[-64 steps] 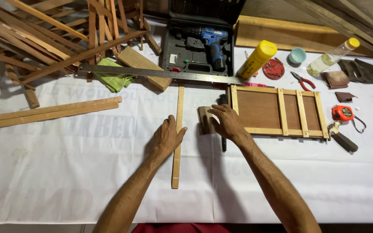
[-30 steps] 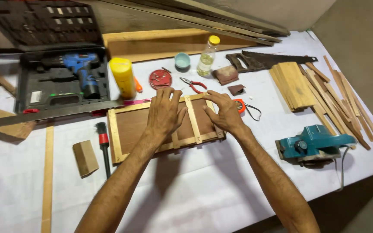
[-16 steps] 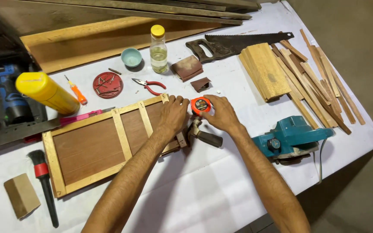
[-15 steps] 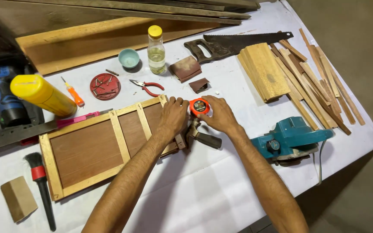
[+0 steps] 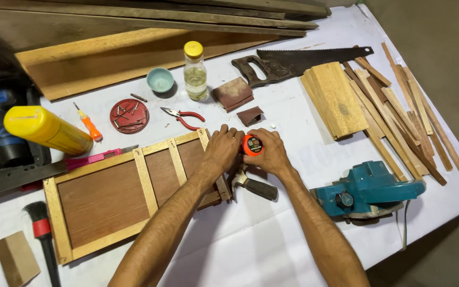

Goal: Measuring and assembling a small wooden frame using a measuring tape, hammer, and sandpaper.

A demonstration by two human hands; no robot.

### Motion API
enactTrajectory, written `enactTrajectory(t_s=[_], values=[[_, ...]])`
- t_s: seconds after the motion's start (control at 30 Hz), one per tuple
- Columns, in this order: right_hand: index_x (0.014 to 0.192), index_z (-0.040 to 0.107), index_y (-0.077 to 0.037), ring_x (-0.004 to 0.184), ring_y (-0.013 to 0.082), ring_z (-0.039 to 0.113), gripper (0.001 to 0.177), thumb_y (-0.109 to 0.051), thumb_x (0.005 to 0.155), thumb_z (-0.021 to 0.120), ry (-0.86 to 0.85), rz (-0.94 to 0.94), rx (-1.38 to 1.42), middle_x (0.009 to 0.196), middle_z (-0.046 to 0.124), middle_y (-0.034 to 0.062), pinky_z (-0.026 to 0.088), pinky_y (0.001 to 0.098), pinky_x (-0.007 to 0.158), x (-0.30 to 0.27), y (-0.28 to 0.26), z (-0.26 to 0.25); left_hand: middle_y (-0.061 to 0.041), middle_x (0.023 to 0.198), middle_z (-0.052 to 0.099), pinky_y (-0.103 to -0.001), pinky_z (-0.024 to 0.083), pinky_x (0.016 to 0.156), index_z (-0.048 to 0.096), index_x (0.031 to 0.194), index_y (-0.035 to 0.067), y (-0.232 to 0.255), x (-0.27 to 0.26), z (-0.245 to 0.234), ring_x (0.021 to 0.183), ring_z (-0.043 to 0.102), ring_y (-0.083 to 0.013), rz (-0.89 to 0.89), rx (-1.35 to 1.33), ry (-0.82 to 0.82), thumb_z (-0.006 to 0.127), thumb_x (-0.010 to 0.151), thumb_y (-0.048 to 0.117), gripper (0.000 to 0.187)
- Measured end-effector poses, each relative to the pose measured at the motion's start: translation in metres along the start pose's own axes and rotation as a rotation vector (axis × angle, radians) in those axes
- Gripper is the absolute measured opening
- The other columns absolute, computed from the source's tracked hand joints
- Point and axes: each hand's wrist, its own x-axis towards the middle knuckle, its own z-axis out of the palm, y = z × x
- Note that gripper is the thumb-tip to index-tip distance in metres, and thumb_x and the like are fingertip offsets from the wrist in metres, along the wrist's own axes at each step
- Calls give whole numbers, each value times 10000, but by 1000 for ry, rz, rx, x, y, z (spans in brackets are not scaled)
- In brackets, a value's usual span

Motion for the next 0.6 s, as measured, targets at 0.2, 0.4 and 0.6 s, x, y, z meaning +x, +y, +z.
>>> enactTrajectory(t_s=[0.2,0.4,0.6], values=[[1215,724,-84,1026,270,675,625,-271,653,925,110,-123,91,1154,746,96,556,394,914,-5,-57,-45,-83,1089,690,-478,496,838,653,1247,90,7,-26,-89,1057,582,-320,111,-152,137,843,734,214,560],[1268,686,-64,908,128,677,557,-206,758,857,-68,-37,428,1104,716,53,588,283,788,-11,-131,-57,-128,1081,725,-457,503,897,684,1240,55,-21,-76,-155,1020,626,-327,262,-360,245,874,786,311,554],[1264,662,-1,902,115,663,499,-202,836,820,-178,-179,671,1097,602,32,573,262,731,-4,-187,-11,-148,1201,754,-370,587,952,649,1324,28,-53,-151,-239,1100,753,-229,71,-591,80,783,873,200,501]])
